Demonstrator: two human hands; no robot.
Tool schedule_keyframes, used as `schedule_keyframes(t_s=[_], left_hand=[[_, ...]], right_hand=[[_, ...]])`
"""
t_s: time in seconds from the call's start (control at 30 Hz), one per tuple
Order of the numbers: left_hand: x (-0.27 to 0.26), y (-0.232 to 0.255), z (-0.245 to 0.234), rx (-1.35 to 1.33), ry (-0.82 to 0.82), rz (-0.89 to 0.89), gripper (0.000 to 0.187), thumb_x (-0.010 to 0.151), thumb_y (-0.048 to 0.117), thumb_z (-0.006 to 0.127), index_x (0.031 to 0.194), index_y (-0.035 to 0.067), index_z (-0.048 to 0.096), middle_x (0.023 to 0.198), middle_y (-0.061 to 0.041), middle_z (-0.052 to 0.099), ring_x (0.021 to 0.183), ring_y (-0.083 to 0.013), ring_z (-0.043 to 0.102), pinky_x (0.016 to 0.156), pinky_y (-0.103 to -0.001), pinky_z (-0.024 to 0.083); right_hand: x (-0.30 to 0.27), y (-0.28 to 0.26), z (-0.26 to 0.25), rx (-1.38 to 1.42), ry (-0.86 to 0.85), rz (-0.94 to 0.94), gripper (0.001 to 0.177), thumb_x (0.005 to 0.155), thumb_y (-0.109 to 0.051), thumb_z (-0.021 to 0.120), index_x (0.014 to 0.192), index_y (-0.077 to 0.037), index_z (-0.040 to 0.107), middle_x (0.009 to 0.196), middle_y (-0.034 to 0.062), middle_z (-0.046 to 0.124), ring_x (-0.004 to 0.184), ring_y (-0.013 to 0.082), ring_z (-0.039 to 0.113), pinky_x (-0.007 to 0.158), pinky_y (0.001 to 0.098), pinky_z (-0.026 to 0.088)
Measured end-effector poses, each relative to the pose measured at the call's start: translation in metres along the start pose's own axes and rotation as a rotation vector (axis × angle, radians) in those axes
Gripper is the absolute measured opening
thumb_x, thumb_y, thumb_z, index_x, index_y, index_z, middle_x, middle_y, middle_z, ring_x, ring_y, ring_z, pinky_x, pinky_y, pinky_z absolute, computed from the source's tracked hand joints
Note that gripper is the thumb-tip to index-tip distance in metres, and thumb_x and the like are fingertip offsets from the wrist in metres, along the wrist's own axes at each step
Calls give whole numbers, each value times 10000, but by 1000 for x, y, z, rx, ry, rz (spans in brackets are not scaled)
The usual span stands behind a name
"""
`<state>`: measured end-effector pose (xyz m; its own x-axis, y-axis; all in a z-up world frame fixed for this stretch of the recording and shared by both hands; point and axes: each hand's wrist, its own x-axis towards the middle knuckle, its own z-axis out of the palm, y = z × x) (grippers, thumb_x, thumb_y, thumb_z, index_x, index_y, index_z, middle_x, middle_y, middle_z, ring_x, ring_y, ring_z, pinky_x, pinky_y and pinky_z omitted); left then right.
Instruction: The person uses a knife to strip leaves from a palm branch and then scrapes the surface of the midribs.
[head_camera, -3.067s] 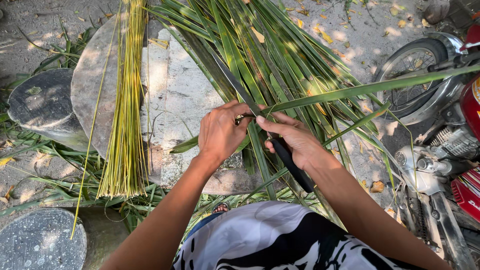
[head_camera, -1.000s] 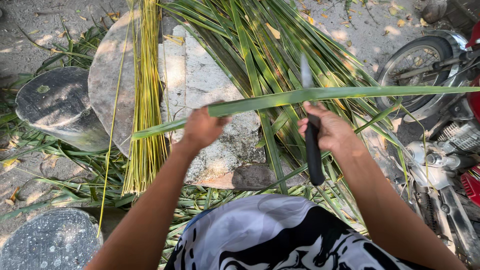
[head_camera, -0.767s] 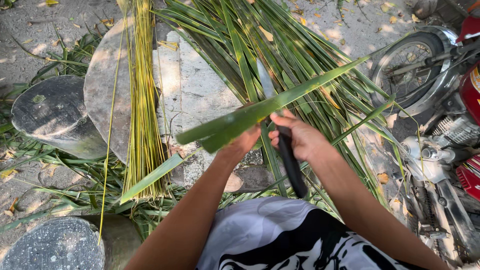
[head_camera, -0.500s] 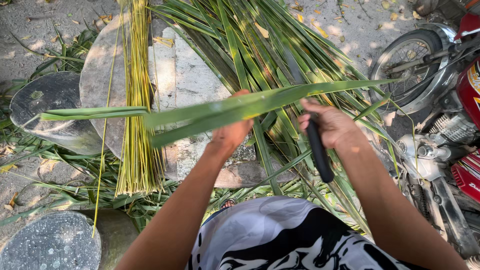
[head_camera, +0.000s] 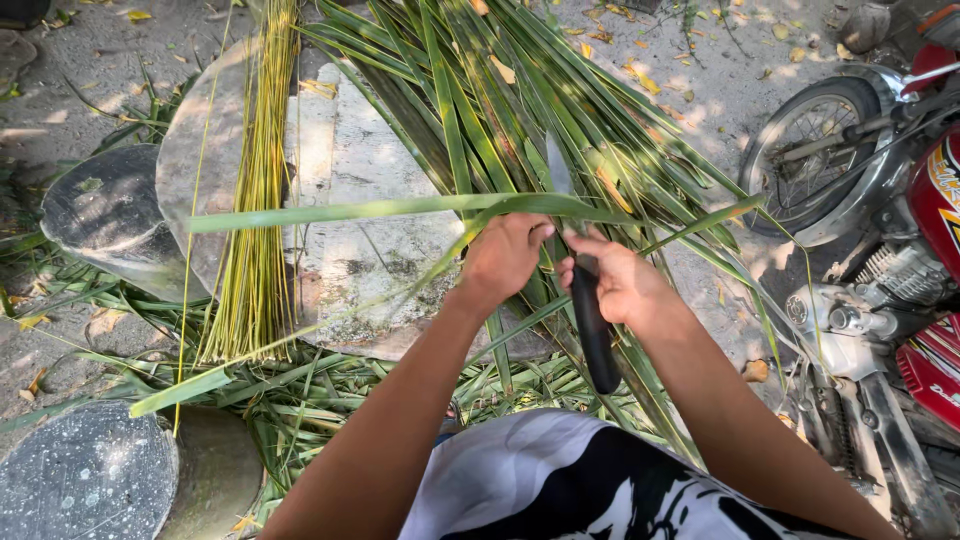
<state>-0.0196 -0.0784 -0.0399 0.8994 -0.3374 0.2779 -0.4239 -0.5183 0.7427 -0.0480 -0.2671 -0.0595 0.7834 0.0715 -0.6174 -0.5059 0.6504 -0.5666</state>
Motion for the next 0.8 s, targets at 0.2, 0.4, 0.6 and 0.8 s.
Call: schedule_keyframes(t_s=[0.2,0.4,0.6,0.8], left_hand=[[-33,-34,-6,133,46,-73,180,947,226,609,879,170,766,830,-128,747,762,-338,741,736,-453,580],[-41,-59,-19,207,85,-280,190,916,304,662,982,162,769,891,-183,731,841,-396,713,754,-470,573],[-19,-57,3,312,51,17,217,873,331,699,965,160,796,967,-147,756,878,-355,719,791,-442,569],[-22,-25,27,-408,-225,-504,268,1018,377,574,1058,204,775,841,19,651,701,-120,606,688,-295,514]], right_hand=[[15,-34,-91,191,85,70,275,893,-144,791,1081,-134,590,821,30,553,661,157,580,558,290,538],[58,-87,-251,731,554,-183,103,1003,-179,545,991,-78,528,753,86,586,613,192,576,533,322,529],[18,-30,-206,506,384,-201,167,965,-169,652,954,-108,497,744,29,543,591,130,550,508,246,513],[-56,42,-47,-190,86,-281,212,823,-85,786,1010,-55,690,760,-14,632,532,61,521,444,197,432]])
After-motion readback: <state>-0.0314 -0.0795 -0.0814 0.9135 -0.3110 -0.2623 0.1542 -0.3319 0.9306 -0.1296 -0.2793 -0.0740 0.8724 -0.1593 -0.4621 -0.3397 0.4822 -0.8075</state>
